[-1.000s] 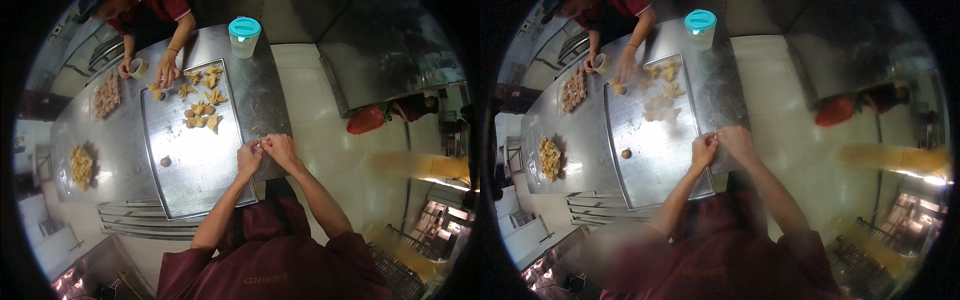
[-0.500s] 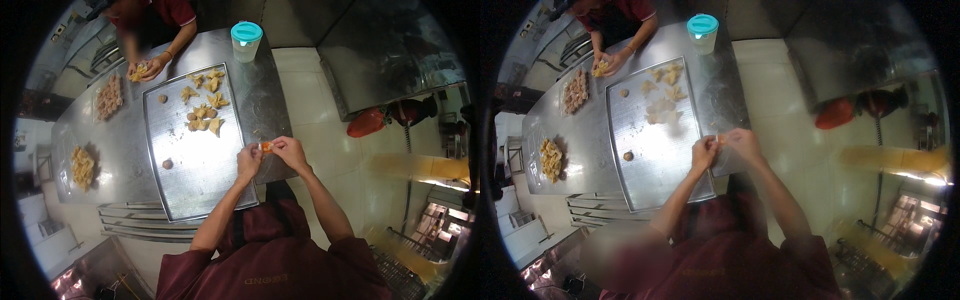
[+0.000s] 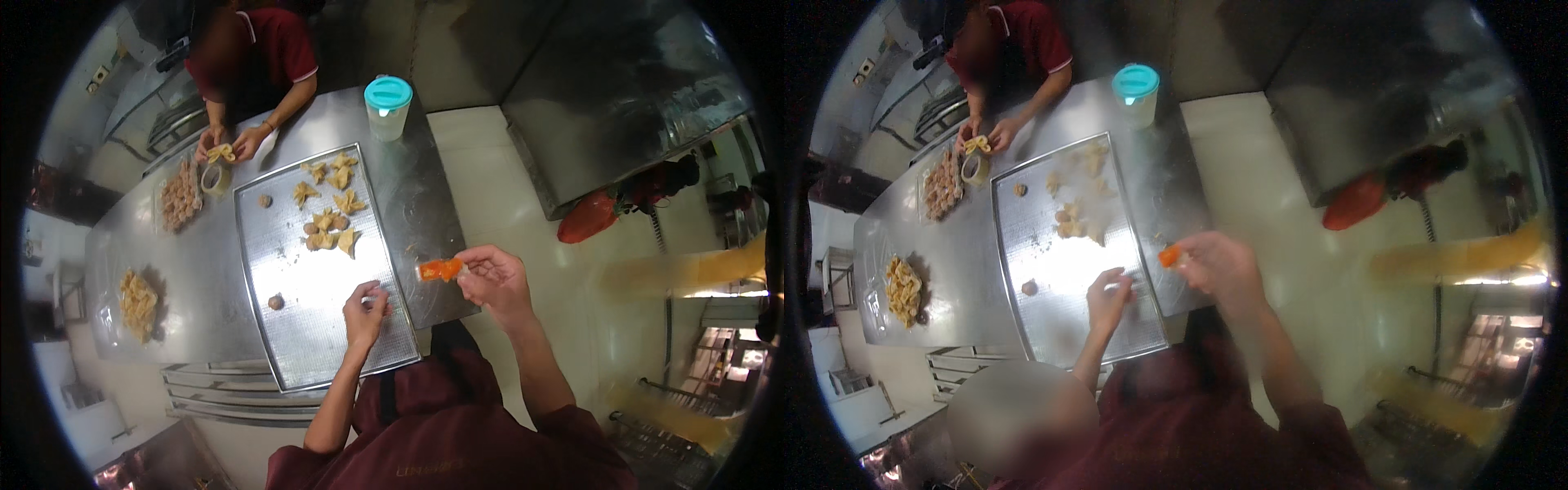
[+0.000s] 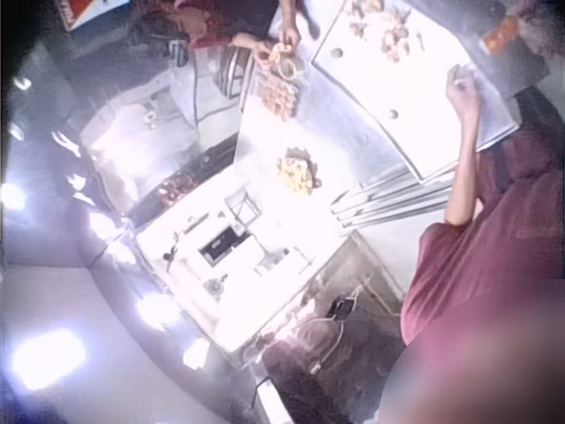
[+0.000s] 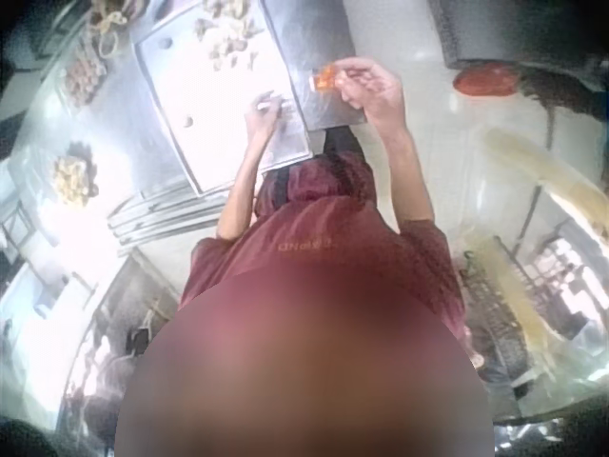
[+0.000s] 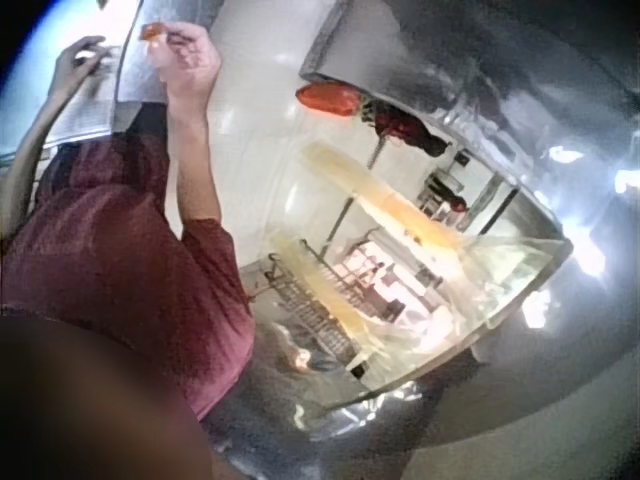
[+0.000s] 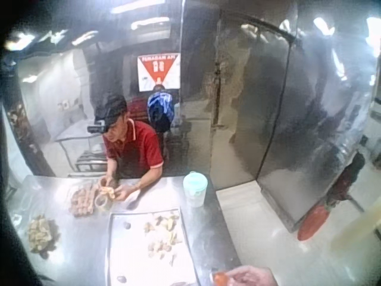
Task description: The person assembles wontons by placing a meatball into a wrapper, adding a small amount of red paste, and folding the wrapper into a triangular shape. Completed wontons are placed on a metal tray.
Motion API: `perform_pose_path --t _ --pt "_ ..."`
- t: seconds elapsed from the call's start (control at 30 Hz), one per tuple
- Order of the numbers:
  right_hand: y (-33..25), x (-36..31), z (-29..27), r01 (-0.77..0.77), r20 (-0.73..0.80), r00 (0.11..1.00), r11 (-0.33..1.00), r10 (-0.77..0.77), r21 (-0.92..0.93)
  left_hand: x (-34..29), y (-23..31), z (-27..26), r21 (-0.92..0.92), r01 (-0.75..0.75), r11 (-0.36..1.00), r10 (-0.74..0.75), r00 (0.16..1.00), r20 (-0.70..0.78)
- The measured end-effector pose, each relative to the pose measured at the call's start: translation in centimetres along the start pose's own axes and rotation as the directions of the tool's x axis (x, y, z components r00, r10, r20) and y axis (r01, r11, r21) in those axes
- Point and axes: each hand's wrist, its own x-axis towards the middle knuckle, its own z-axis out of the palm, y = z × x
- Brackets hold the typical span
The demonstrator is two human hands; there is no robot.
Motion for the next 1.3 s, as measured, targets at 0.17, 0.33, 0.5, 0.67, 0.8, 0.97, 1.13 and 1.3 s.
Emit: perform_pose_path --t 0.17,0.33,0.5,0.67,0.8,0.97,1.13,1.3 --pt "-5.9 -3.0 4.7 0.486 0.146 0.853 0.864 -0.502 0.129 -0.8 -0.1 -2.4 -0.04 -0.075 0.996 0.073 0.996 -0.045" --pt "-11.1 -6.5 9.5 0.675 0.135 0.661 0.664 -0.738 0.321 -1.2 -0.3 -3.8 -0.058 -0.142 0.988 0.138 0.988 -0.074" --pt "-16.1 -8.7 12.9 0.672 0.272 0.355 0.446 -0.894 0.591 -1.7 -0.7 -4.6 -0.04 -0.157 0.987 0.153 0.984 -0.092" --pt "-16.1 -13.2 18.6 0.688 -0.163 0.407 0.184 -0.899 0.702 -2.2 -0.3 -5.0 0.009 -0.165 0.986 0.165 0.982 -0.096" --pt "-15.8 -12.9 17.0 0.725 0.005 0.479 0.399 -0.878 0.562 -2.8 -0.2 -5.4 -0.058 -0.171 0.984 0.166 0.983 -0.075" --pt "-10.9 -9.5 14.2 0.695 0.387 0.657 0.719 -0.647 0.02 -3.3 -1.0 -6.3 0.036 -0.165 0.986 0.169 0.978 -0.122" --pt "-1.6 -7.2 13.2 0.327 0.486 0.873 0.789 -0.042 -0.521 -4.9 -2.6 -7.3 -0.076 -0.074 0.994 0.064 0.991 -0.118" --pt "6.7 -6.1 12.8 0.379 0.52 0.854 0.681 0.002 -0.627 -6.1 -5.2 -8.6 -0.018 -0.091 0.996 0.09 0.994 -0.059"
